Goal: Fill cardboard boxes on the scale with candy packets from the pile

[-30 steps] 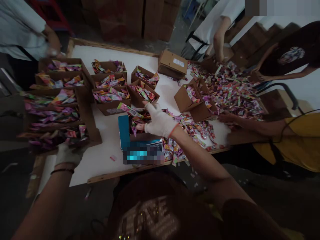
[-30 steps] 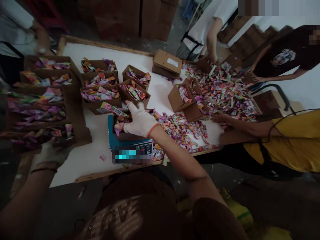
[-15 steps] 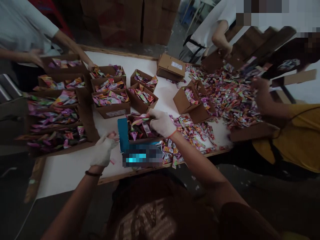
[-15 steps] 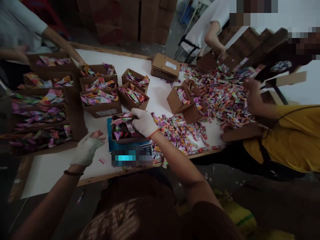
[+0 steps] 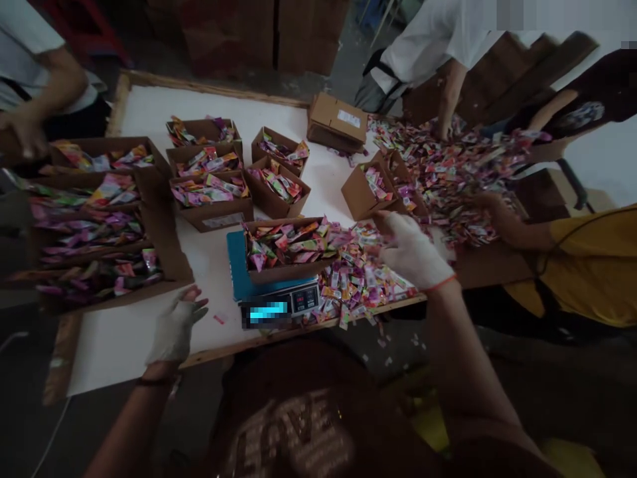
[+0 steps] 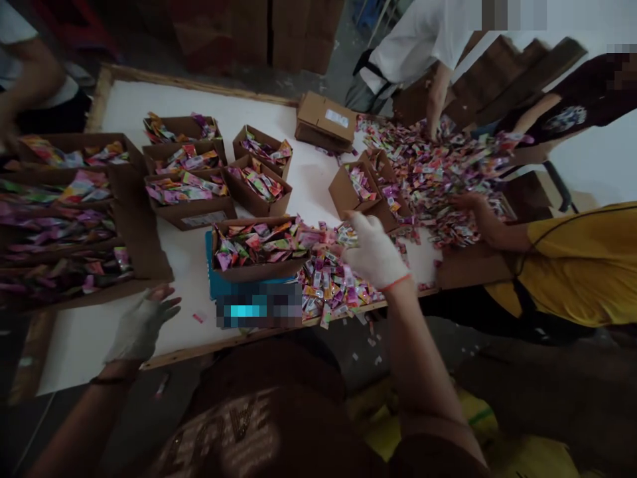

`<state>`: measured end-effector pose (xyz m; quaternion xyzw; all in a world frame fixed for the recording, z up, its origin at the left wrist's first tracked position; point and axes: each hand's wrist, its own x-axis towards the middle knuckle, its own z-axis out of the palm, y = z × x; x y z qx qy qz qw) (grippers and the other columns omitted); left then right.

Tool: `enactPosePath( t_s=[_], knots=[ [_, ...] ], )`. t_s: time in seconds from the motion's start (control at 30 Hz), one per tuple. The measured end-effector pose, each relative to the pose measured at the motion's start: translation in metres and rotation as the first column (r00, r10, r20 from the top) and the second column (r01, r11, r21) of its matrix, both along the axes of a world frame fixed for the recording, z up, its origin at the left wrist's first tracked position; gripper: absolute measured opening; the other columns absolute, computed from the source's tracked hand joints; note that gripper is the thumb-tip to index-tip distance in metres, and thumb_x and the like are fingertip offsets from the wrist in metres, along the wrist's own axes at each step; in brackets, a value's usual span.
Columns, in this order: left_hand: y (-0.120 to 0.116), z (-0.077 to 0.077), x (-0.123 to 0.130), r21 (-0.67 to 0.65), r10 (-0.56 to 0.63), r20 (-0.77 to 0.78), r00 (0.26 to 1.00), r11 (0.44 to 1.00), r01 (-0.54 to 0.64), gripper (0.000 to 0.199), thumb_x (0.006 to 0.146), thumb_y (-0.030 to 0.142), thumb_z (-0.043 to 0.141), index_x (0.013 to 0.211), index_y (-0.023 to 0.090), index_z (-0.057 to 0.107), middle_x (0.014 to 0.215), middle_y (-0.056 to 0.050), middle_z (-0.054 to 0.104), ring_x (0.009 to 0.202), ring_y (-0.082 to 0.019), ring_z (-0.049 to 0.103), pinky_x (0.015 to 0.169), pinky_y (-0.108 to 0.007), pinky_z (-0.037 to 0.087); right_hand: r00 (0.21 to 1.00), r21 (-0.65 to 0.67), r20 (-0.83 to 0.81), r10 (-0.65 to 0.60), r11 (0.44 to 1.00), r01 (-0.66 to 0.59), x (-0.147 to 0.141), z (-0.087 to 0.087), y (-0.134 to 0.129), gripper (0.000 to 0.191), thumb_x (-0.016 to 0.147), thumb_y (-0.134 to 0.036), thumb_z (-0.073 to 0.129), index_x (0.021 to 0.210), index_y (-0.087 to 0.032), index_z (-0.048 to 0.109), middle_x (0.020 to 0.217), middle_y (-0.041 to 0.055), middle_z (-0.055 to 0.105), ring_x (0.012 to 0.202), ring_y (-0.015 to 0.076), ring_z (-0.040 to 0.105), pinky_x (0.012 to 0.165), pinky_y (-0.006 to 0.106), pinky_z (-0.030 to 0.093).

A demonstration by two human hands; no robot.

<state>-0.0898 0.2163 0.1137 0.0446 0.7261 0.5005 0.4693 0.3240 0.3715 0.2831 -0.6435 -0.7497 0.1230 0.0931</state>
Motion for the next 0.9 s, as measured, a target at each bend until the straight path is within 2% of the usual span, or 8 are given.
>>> enactPosePath(
  t_s=[0.1,0.2,0.27,0.43,0.53,0.63,0.77,0.9],
  knots=[
    [-0.017,-0.004,-0.005,-0.049,0.013,0.0,1.0,0.999,-0.013,0.038,0.072,0.04,0.078,0.103,0.02,0.071,0.113,-0.007,0.074,0.089,-0.018,0.072,0.074,-0.029,0.059,0.988,-0.204,0.087,0.13,0.973,-0.11,-0.063,-0.017,0.006,0.075,0.089,-0.036,0.081,0.161,-0.022,0.065,0.146,0.019,0.065,0.114,0.0306,0.074,0.103,0.044,0.061],
    [-0.026,-0.007,-0.006,-0.055,-0.001,-0.004,1.0,0.999,0.0,0.041,0.07,0.043,0.079,0.104,0.02,0.072,0.114,-0.007,0.074,0.09,-0.019,0.072,0.073,-0.029,0.06,0.952,-0.322,0.218,0.216,0.937,-0.139,-0.104,-0.027,0.017,0.047,0.095,-0.025,0.071,0.142,-0.025,0.078,0.134,0.0145,0.071,0.108,0.0267,0.074,0.093,0.034,0.058],
    [-0.029,-0.008,-0.006,-0.042,-0.02,0.0,1.0,0.999,0.02,0.047,0.066,0.046,0.082,0.104,0.02,0.072,0.114,-0.007,0.074,0.092,-0.02,0.072,0.074,-0.03,0.06,0.943,-0.321,0.235,0.235,0.935,-0.153,-0.108,-0.031,0.022,0.037,0.095,-0.017,0.065,0.126,-0.023,0.083,0.122,0.0124,0.074,0.106,0.0249,0.072,0.091,0.031,0.055],
    [-0.028,-0.01,-0.002,-0.04,-0.044,0.013,0.999,0.998,0.044,0.053,0.058,0.05,0.085,0.101,0.021,0.072,0.109,-0.006,0.074,0.091,-0.021,0.073,0.075,-0.03,0.062,0.99,-0.125,-0.076,0.119,0.984,-0.128,-0.067,-0.027,0.021,0.026,0.082,-0.013,0.063,0.095,-0.022,0.084,0.09,0.0047,0.073,0.09,0.0222,0.068,0.084,0.031,0.054],
    [-0.021,-0.008,0.001,-0.059,-0.041,0.026,0.999,0.997,0.042,0.053,0.056,0.049,0.083,0.099,0.021,0.071,0.109,-0.007,0.073,0.089,-0.02,0.073,0.073,-0.03,0.062,0.942,-0.108,-0.334,-0.024,0.994,-0.013,-0.036,-0.011,0.011,0.018,0.081,-0.027,0.067,0.09,-0.023,0.083,0.073,0.0001,0.067,0.072,0.0201,0.062,0.067,0.031,0.051],
    [-0.014,-0.004,0.004,-0.061,-0.034,0.048,0.998,0.997,0.036,0.056,0.051,0.044,0.084,0.1,0.02,0.071,0.111,-0.006,0.073,0.089,-0.02,0.073,0.074,-0.029,0.061,0.872,-0.125,-0.469,-0.143,0.988,0.095,0.001,0.009,0.0,0.027,0.081,-0.048,0.078,0.091,-0.023,0.082,0.065,-0.0005,0.064,0.058,0.0176,0.053,0.054,0.03,0.042],
    [-0.007,-0.001,0.005,-0.048,-0.038,0.044,0.998,0.998,0.04,0.054,0.053,0.042,0.084,0.1,0.021,0.072,0.11,-0.006,0.074,0.09,-0.021,0.072,0.075,-0.03,0.059,0.901,-0.029,-0.373,-0.221,0.974,0.226,0.054,0.013,0.0,0.027,0.079,-0.052,0.086,0.078,-0.027,0.076,0.055,-0.0004,0.055,0.049,0.0168,0.044,0.048,0.033,0.031],
    [-0.005,-0.001,-0.003,-0.05,-0.024,0.027,0.999,0.998,0.025,0.043,0.062,0.042,0.082,0.099,0.022,0.072,0.11,-0.007,0.074,0.092,-0.022,0.072,0.077,-0.032,0.059,0.949,0.031,-0.053,-0.31,0.95,0.312,0.084,-0.012,0.016,0.013,0.076,-0.021,0.078,0.072,-0.028,0.068,0.056,-0.0006,0.048,0.054,0.0182,0.042,0.059,0.038,0.034]
  ],
)
